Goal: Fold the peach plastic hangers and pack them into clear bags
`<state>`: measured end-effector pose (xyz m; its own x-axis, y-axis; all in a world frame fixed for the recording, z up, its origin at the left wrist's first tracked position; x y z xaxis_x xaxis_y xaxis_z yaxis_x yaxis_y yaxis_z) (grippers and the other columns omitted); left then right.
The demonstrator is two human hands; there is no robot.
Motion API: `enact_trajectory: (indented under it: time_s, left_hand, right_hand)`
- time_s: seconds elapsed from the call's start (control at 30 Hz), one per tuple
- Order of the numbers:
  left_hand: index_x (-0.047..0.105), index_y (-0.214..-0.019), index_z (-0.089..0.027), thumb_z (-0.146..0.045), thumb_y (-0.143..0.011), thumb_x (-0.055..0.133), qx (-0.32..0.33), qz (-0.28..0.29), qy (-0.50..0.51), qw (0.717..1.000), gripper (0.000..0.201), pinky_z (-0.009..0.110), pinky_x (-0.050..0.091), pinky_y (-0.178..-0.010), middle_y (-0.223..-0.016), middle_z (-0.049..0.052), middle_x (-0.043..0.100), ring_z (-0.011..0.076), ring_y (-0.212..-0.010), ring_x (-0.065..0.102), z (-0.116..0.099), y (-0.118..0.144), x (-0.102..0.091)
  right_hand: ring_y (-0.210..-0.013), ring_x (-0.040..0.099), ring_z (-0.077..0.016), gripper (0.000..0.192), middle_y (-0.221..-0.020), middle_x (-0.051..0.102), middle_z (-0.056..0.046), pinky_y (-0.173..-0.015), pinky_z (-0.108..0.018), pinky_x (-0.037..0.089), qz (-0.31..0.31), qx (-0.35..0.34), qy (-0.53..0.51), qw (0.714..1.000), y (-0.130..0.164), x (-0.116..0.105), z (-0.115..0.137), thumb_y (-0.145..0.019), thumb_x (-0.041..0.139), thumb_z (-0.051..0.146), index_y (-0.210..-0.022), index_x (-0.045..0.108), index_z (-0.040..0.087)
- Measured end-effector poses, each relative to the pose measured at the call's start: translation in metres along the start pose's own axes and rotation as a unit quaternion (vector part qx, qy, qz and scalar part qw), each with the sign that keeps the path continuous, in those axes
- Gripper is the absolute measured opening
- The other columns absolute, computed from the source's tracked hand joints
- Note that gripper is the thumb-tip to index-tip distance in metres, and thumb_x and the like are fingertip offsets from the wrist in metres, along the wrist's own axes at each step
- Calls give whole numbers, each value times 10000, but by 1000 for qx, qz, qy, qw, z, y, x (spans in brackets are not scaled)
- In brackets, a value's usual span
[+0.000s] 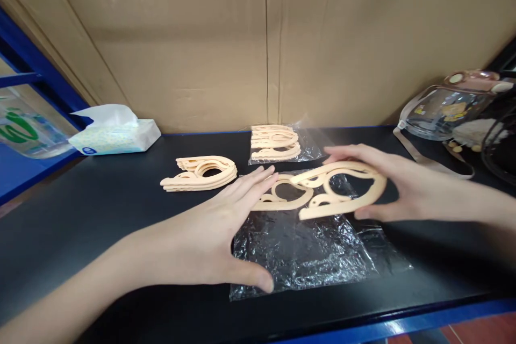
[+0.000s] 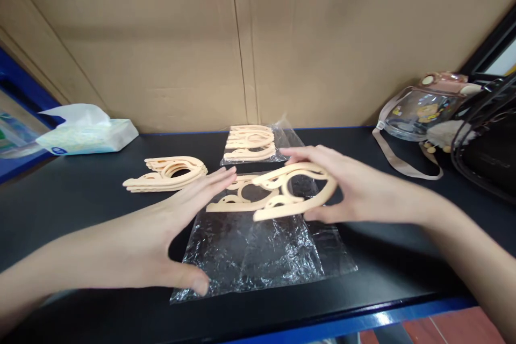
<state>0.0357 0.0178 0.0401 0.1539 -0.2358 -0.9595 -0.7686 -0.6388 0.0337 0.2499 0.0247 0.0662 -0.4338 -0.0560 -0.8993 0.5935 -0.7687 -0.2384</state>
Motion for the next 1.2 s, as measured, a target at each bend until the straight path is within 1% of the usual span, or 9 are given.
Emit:
enact_trajectory:
  time_s: [0.17, 0.27, 0.37, 0.47, 0.67, 0.8, 1.0, 1.1, 1.2]
  left_hand:
    - [-21, -1514, -323, -744, -682, 619, -9, 77, -2, 997, 1131, 455, 376, -1088, -1580, 61, 109, 326, -1415, 214, 20, 11, 1]
    - [22, -1513, -345, -738, -691, 617, 1, 80, -4, 997, 1088, 439, 395, -1075, -1576, 34, 113, 313, -1412, 230, 22, 12, 2]
    - [98, -1508, -362, -741, -685, 619, 3, 87, -7, 996, 1045, 447, 400, -1069, -1571, 20, 127, 318, -1408, 237, 23, 13, 5]
    - [122, -1504, -361, -707, -677, 656, 5, 88, 14, 996, 1043, 456, 391, -1072, -1565, 35, 157, 326, -1405, 240, 21, 12, 4]
    - [-11, -1510, -311, -727, -674, 642, -41, 176, 49, 982, 1140, 474, 283, -1127, -1581, 50, 3, 335, -1435, 95, 23, 14, 12]
    - [-21, -1509, -327, -731, -671, 640, -43, 172, 53, 983, 1141, 469, 261, -1136, -1582, 28, -18, 332, -1439, 82, 26, 15, 14]
    - [27, -1510, -327, -720, -657, 660, -63, 162, 73, 982, 1133, 470, 288, -1124, -1582, 24, 37, 336, -1432, 117, 26, 14, 13]
    - [27, -1511, -321, -739, -665, 636, -84, 173, 64, 979, 1123, 475, 282, -1125, -1583, 23, 33, 332, -1433, 107, 25, 13, 14]
    - [-2, -1512, -296, -741, -674, 625, -87, 177, 48, 979, 1138, 470, 281, -1126, -1583, 30, 12, 325, -1436, 99, 24, 13, 17]
  right_hand:
    - [-1073, 617, -302, 789, -1310, 573, -41, -839, -394, 571, 23, 63, 37, 997, 18, -31, -59, -703, 744, 459, -1400, 385, 369]
    - [-1007, 647, -297, 784, -1262, 609, -48, -813, -389, 568, 37, 74, 48, 995, 26, -34, -70, -649, 772, 439, -1367, 467, 369]
    - [-1007, 640, -301, 776, -1237, 625, -58, -810, -392, 552, 58, 72, 52, 994, 27, -28, -63, -614, 792, 406, -1339, 518, 371]
    - [-1123, 573, -307, 759, -1274, 598, -57, -903, -410, 490, 86, 68, 72, 991, 25, -16, -46, -643, 776, 387, -1353, 508, 382]
    - [-1212, 477, -376, 841, -1305, 572, -50, -979, -545, 405, 182, 71, 54, 979, 21, 18, -14, -671, 728, 529, -1430, 394, 389]
    - [-1212, 465, -359, 866, -1367, 520, -34, -970, -534, 409, 195, 69, 14, 978, 17, 34, 0, -719, 704, 504, -1471, 282, 416]
    - [-1170, 498, -331, 1002, -1318, 541, -34, -943, -458, 446, 203, 78, -1, 976, 25, 32, -12, -658, 764, 517, -1489, 214, 418]
    - [-1052, 571, -299, 965, -1191, 603, -33, -880, -420, 483, 200, 111, -2, 974, 28, 25, -24, -672, 763, 467, -1482, 242, 419]
    - [-958, 592, -261, 908, -1054, 637, -23, -830, -380, 497, 208, 104, -30, 972, 22, 31, -17, -718, 724, 477, -1486, 248, 401]
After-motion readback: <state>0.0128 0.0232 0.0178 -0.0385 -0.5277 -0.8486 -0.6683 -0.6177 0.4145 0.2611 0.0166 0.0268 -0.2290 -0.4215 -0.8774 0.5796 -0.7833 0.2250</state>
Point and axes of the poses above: each hand's wrist, its own y-axis away from the middle knuckle, its own x-axis out of the palm, z = x × y, the point moved 8 cm from there along -y, towards the middle knuckle
